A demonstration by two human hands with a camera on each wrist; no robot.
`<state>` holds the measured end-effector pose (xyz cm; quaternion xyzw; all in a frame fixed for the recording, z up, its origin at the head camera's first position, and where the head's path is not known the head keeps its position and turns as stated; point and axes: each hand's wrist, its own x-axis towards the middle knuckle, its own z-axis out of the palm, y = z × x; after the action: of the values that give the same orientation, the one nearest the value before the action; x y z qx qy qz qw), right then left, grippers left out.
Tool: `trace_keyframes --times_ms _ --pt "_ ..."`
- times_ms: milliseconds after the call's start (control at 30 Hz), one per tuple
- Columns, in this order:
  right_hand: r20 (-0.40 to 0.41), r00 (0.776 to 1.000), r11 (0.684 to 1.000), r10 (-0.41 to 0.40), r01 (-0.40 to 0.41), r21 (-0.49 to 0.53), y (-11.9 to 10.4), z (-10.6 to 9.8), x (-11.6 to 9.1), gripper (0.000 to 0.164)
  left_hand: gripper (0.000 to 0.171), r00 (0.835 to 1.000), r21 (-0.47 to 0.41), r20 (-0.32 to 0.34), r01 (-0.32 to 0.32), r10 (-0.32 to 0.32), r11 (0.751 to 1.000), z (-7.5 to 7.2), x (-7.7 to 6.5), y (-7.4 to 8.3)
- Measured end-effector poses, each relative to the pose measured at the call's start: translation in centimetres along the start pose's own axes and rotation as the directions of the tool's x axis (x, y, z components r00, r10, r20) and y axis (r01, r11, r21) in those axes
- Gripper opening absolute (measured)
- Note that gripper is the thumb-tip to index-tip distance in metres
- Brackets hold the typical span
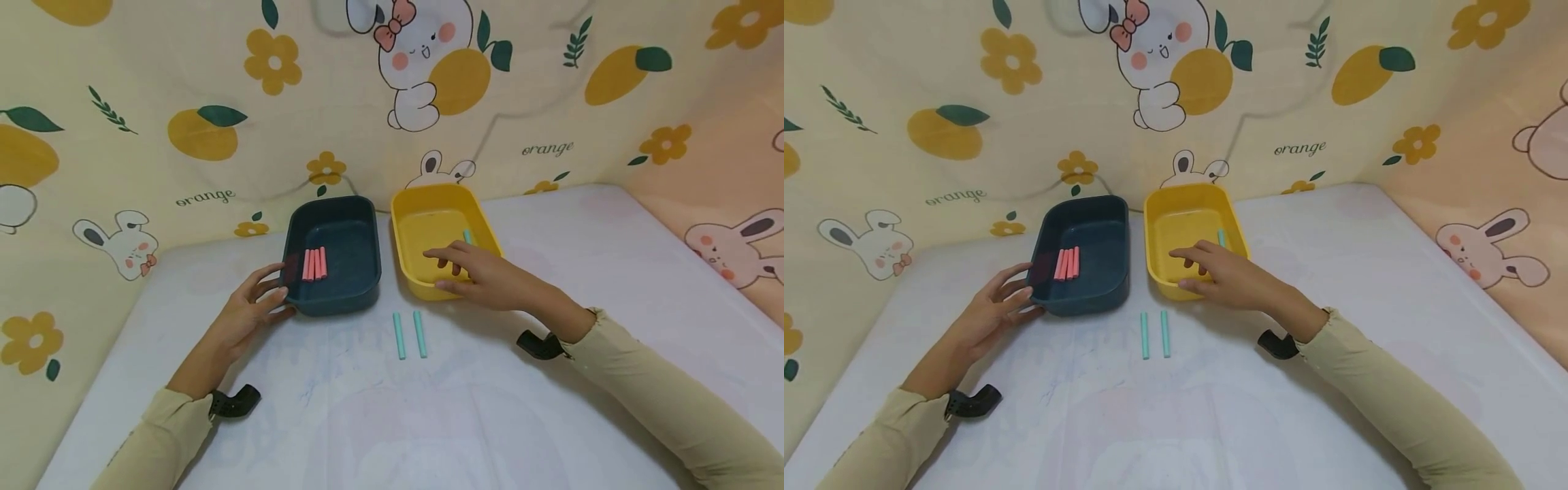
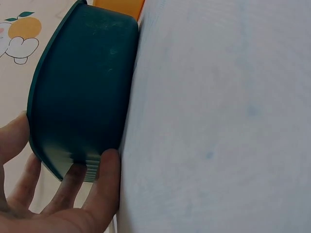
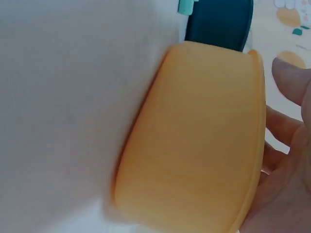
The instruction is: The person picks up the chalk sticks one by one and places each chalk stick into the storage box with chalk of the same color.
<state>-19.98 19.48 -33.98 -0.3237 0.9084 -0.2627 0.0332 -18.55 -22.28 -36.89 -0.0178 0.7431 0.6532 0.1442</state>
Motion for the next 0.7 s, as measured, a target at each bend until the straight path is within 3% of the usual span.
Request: trace_keyframes --times_ms 300,467,700 --pt "0.000 0.994 0.993 0.111 -0.111 -0.030 1.3 -1.9 -0.7 0.064 0.065 1.000 -0.013 -0.007 0.005 -0.006 1.000 0.0 0.2 -0.2" --pt "-0.012 0.971 0.968 0.237 -0.237 -0.087 1.6 -3.0 -1.5 0.077 0.064 1.000 -0.018 -0.003 0.001 -0.001 1.000 0.0 0.4 -0.3" --pt "-0.006 0.943 0.937 0.332 -0.331 -0.115 1.7 -3.8 -1.8 0.092 0.065 1.000 -0.014 -0.011 0.008 -0.008 1.000 -0.2 0.3 -0.3"
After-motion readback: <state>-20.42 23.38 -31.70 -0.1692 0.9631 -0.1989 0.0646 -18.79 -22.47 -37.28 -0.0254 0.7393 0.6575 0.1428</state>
